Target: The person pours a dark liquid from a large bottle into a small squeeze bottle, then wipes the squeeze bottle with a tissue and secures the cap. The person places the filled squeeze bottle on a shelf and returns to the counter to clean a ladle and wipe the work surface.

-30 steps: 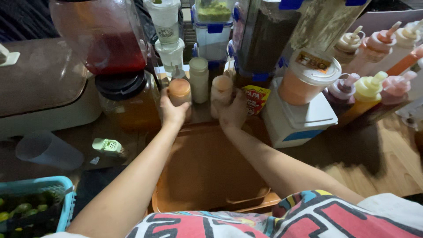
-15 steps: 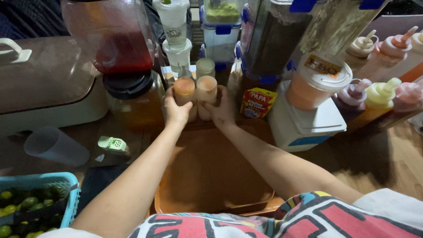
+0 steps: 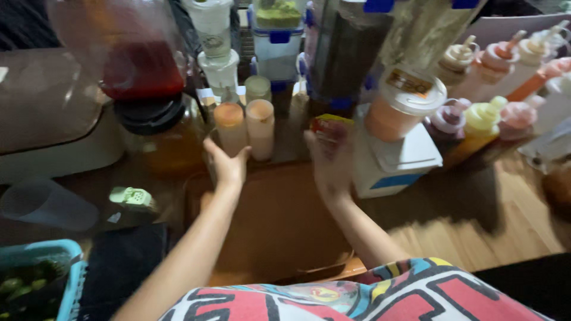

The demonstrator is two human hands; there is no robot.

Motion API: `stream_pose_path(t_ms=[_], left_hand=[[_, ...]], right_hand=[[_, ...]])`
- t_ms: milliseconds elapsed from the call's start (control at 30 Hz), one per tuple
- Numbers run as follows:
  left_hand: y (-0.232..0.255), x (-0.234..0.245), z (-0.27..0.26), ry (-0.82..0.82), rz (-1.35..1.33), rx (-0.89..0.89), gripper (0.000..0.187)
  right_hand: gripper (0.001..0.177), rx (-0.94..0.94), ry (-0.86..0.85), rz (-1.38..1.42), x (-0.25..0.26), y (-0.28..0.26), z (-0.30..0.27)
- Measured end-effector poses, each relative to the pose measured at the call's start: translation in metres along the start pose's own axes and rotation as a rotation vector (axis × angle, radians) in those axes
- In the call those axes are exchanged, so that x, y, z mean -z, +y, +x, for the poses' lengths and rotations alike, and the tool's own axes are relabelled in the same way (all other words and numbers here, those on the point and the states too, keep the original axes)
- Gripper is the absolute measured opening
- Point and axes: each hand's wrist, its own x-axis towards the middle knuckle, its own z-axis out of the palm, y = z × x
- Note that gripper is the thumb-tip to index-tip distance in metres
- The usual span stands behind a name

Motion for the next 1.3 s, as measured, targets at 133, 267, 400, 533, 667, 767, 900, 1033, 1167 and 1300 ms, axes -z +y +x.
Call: stream_pose_path(t_ms=[133, 267, 400, 533, 667, 767, 900, 1033, 1167, 1300], left_hand=[[0.035, -0.006, -0.052, 0.052, 0.025, 0.046, 0.077], [0.08, -0.014, -0.075, -0.066, -0.117, -0.106, 0.068], [0.123, -0.02, -0.079, -0.276, -0.213, -0.041, 0.059], [0.15, -0.019, -0.084, -0.402, -0.267, -0.023, 0.052], [0.157, -0.019, -0.087, -0.415, -0.267, -0.036, 0.052], [0.151, -0.02, -0.088, -0.438, -0.314, -0.013, 0.053], [0.142, -0.019, -0.087, -0.444, -0.336, 0.019, 0.057], [0.144, -0.01, -0.086, -0.505, -0.368, -0.023, 0.064], [0.157, 0.006, -0.09, -0.6, -0.444, -0.026, 0.085], [0.171, 0.025, -0.093, -0.666, -0.481, -0.061, 0.104]], right_hand=[[0.063, 0.14, 0.385, -0.104, 0.054, -0.023, 0.005], [0.092, 0.339, 0.438, -0.463, 0.099, -0.03, 0.031], [0.117, 0.207, 0.279, -0.257, 0.117, -0.026, 0.07], [0.121, 0.239, 0.16, -0.287, 0.127, -0.023, 0.089], [0.107, 0.26, 0.155, -0.329, 0.127, -0.031, 0.091], [0.095, 0.18, 0.136, -0.33, 0.125, -0.04, 0.09], [0.081, 0.145, 0.084, -0.325, 0.116, -0.053, 0.084], [0.076, 0.156, 0.01, -0.339, 0.107, -0.064, 0.067], [0.082, 0.11, -0.157, -0.133, 0.09, -0.076, 0.047], [0.082, -0.029, -0.288, -0.013, 0.069, -0.087, 0.029]])
